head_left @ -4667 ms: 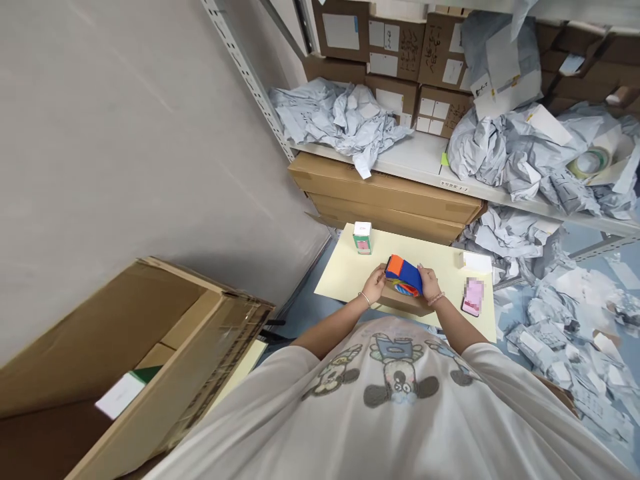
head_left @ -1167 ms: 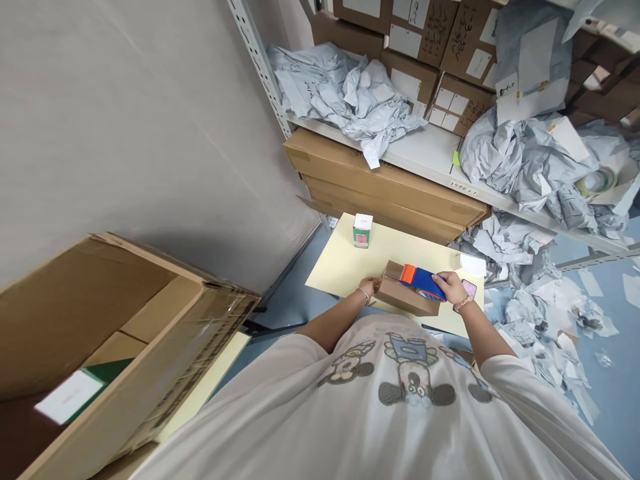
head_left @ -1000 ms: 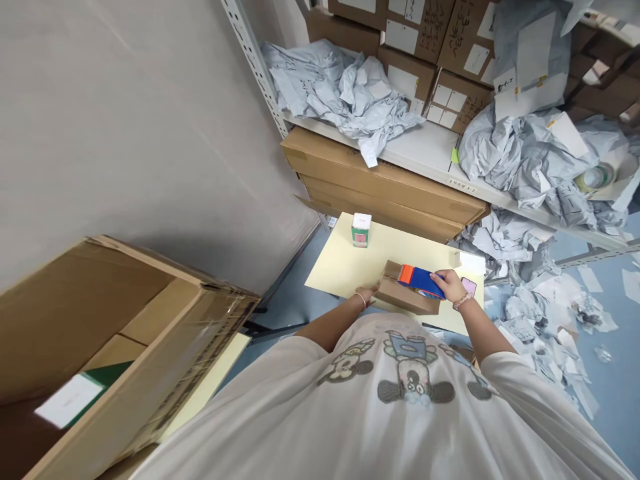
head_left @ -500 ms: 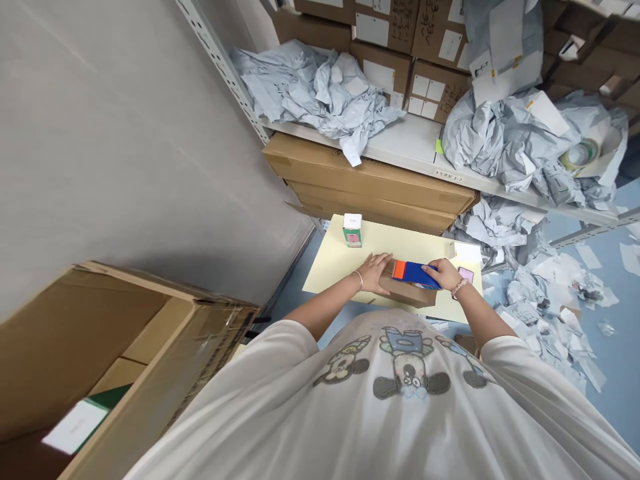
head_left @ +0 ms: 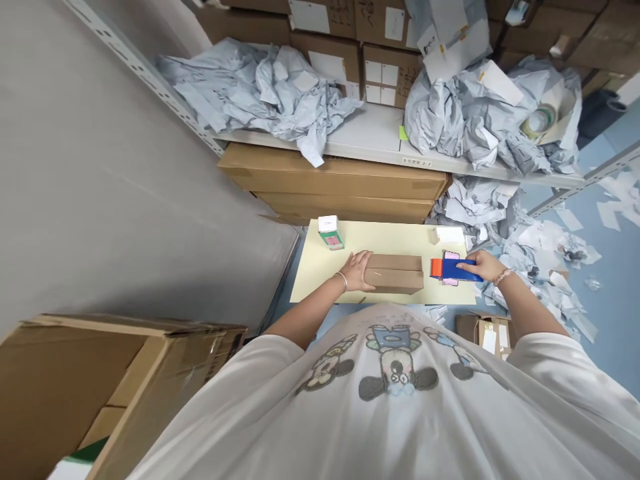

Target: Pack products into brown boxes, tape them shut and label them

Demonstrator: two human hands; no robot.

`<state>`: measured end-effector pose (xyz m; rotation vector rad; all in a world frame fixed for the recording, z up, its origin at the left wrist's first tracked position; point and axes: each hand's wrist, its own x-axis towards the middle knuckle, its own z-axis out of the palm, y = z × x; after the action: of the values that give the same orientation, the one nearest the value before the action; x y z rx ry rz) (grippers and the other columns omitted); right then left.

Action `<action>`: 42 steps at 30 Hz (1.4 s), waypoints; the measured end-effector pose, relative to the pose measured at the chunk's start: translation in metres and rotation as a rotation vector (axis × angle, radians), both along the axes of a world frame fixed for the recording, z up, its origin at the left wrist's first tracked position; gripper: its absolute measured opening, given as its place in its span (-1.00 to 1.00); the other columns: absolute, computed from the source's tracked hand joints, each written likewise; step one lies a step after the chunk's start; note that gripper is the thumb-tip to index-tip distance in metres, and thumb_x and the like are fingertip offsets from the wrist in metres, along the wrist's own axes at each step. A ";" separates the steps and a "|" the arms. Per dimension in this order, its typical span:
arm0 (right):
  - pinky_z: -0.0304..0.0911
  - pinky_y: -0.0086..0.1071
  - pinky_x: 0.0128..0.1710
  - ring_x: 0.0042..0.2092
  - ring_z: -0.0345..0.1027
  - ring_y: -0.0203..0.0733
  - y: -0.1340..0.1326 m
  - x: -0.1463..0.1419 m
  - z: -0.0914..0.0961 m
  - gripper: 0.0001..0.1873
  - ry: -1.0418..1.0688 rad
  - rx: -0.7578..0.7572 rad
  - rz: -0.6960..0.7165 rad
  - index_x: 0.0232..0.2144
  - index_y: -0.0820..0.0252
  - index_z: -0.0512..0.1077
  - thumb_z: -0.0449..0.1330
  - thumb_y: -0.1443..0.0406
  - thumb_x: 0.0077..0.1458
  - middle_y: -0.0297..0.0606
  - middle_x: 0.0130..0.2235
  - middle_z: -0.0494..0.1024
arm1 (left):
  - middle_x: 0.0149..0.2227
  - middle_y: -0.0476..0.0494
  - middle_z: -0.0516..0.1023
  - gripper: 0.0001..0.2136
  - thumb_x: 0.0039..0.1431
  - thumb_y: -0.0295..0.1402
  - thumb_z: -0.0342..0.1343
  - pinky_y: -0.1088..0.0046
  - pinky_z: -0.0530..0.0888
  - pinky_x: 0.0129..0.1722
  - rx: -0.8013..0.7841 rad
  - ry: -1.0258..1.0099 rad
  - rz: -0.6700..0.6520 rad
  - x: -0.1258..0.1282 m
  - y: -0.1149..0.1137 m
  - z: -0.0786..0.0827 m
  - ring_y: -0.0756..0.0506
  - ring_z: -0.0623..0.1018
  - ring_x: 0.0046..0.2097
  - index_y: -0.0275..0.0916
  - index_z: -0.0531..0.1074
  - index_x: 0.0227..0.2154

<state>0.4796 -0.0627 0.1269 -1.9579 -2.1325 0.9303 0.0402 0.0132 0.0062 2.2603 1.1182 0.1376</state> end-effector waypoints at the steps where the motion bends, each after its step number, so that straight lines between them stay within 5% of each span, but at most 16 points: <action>1: -0.03 -0.33 -0.54 -0.60 0.08 -0.29 -0.004 0.009 -0.001 -0.24 -0.016 -0.002 -0.006 -0.73 0.11 0.21 0.06 -0.38 0.00 -0.35 -0.71 0.25 | 0.40 -0.49 0.12 0.21 -0.32 -0.02 0.49 -0.11 -0.17 0.44 -0.001 0.003 0.000 0.000 0.000 0.000 -0.46 0.11 0.44 -0.25 0.01 0.41; 5: 0.01 -0.32 -0.50 -0.56 0.19 -0.23 -0.010 0.015 -0.011 -0.23 -0.161 0.004 0.025 -0.71 0.12 0.29 -0.01 -0.37 0.08 -0.26 -0.67 0.36 | 0.40 -0.49 0.13 0.21 -0.32 0.00 0.49 -0.11 -0.15 0.44 0.005 0.010 0.000 0.001 0.000 0.000 -0.47 0.11 0.44 -0.26 0.02 0.40; 9: 0.12 -0.32 -0.41 -0.39 0.44 -0.09 0.002 -0.018 -0.019 -0.26 -0.408 -0.003 0.047 -0.54 0.19 0.56 0.03 -0.30 0.16 -0.06 -0.49 0.58 | 0.41 -0.48 0.12 0.21 -0.28 0.01 0.47 -0.11 -0.13 0.44 0.014 0.052 -0.017 0.001 0.000 0.001 -0.45 0.10 0.45 -0.25 -0.02 0.42; 16: 0.31 -0.25 -0.21 -0.11 0.55 0.14 0.032 -0.071 0.002 -0.22 -0.555 -0.089 0.097 -0.24 0.33 0.68 0.04 -0.25 0.21 0.16 -0.17 0.66 | 0.49 -0.53 -0.14 0.21 -0.10 0.10 0.35 -0.30 -0.39 0.36 0.109 0.272 -0.052 0.013 -0.012 0.014 -0.54 -0.20 0.49 -0.34 -0.17 0.48; 22: 0.32 -0.22 -0.18 -0.09 0.55 0.19 0.036 -0.076 0.007 -0.20 -0.526 -0.135 0.080 -0.21 0.37 0.68 0.05 -0.25 0.21 0.21 -0.16 0.65 | 0.52 -0.42 -0.20 0.06 0.14 0.16 0.14 -0.25 -0.43 0.37 0.165 0.265 -0.183 0.076 -0.040 0.013 -0.45 -0.31 0.51 -0.29 -0.25 0.50; 29: 0.34 -0.25 -0.19 -0.10 0.57 0.16 0.036 -0.070 0.004 -0.20 -0.554 -0.128 0.054 -0.19 0.34 0.67 0.05 -0.26 0.20 0.18 -0.17 0.66 | 0.52 -0.38 -0.26 0.13 0.06 0.21 0.17 -0.18 -0.41 0.40 0.152 0.214 -0.302 0.158 -0.042 0.011 -0.44 -0.32 0.51 -0.33 -0.23 0.50; 35: 0.34 -0.26 -0.16 -0.08 0.56 0.15 0.038 -0.066 -0.001 -0.22 -0.508 -0.167 0.077 -0.22 0.36 0.68 0.05 -0.24 0.21 0.19 -0.14 0.66 | 0.52 -0.44 -0.32 0.12 0.01 0.07 0.29 -0.16 -0.34 0.40 0.172 0.225 -0.248 0.152 -0.042 0.016 -0.48 -0.27 0.50 -0.31 -0.16 0.49; 42: 0.34 -0.23 -0.13 -0.06 0.55 0.18 0.050 -0.092 0.006 -0.31 -0.518 -0.166 0.056 -0.08 0.47 0.62 0.15 -0.10 0.21 0.26 -0.10 0.63 | 0.51 -0.49 -0.19 0.08 0.06 0.01 0.27 -0.17 -0.35 0.40 0.180 0.252 -0.254 0.152 -0.041 0.016 -0.47 -0.20 0.50 -0.33 -0.16 0.48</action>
<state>0.3880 -0.0129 0.1324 -2.4514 -2.4451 0.6770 0.1922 -0.0281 0.0224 2.6145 0.9608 -0.1597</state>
